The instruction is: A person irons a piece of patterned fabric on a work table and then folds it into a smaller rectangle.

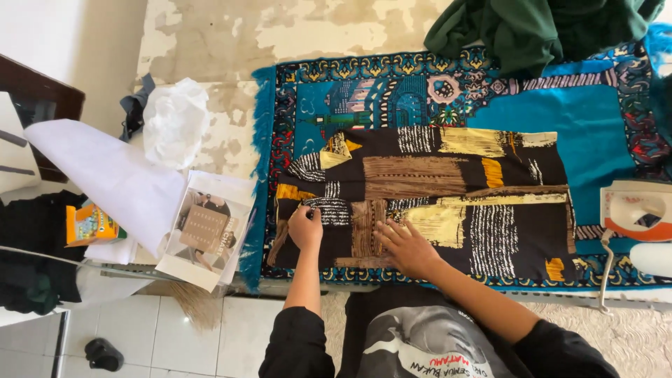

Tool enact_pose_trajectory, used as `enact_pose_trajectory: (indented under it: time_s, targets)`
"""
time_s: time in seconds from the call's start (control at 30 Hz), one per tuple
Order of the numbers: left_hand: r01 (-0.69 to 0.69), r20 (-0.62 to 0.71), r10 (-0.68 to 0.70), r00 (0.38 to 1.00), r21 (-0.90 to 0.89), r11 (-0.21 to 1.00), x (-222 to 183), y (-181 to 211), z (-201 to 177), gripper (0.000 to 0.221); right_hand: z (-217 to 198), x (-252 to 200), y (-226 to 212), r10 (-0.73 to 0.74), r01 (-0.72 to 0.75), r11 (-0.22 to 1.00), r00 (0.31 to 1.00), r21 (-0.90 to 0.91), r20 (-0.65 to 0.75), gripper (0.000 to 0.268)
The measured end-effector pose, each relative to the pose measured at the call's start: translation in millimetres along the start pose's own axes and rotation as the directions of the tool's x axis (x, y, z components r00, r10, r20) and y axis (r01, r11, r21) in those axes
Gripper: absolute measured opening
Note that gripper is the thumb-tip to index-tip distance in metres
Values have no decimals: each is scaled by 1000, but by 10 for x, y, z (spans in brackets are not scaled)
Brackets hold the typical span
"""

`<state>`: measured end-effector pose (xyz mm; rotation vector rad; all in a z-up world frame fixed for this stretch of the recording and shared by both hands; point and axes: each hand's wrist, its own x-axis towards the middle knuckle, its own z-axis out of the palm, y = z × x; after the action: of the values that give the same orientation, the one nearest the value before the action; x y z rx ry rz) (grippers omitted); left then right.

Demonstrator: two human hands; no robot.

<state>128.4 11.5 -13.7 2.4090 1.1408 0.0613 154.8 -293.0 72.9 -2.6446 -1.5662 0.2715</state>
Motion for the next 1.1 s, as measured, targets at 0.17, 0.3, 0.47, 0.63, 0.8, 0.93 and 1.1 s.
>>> enact_pose_trajectory:
  time_s: [0.17, 0.3, 0.47, 0.63, 0.8, 0.93, 1.1]
  targets:
    - [135, 99, -117, 988, -204, 970, -79, 195, -254, 38, 238, 408, 69, 71, -70, 997, 997, -18, 39, 80]
    - [139, 125, -114, 986, -215, 967, -158, 420, -580, 52, 94, 467, 71, 191, -195, 981, 929, -21, 318, 72]
    - [60, 35, -58, 998, -74, 995, -183, 357, -544, 55, 157, 476, 58, 200, -201, 979, 939, -25, 279, 73]
    - [32, -82, -40, 996, -101, 994, -92, 127, -274, 45, 192, 486, 89, 202, -209, 978, 934, -7, 296, 74]
    - [-100, -377, 57, 924, -95, 991, -149, 83, -144, 30, 202, 477, 86, 198, -203, 979, 944, -8, 264, 74]
    - [-347, -342, 382, 859, 160, 924, -483, 312, -320, 38, 184, 494, 81, 202, -207, 978, 932, -15, 300, 75]
    - [-412, 130, 393, 910, 190, 891, -594, 265, -393, 82, 171, 496, 95, 205, -214, 977, 913, -12, 353, 75]
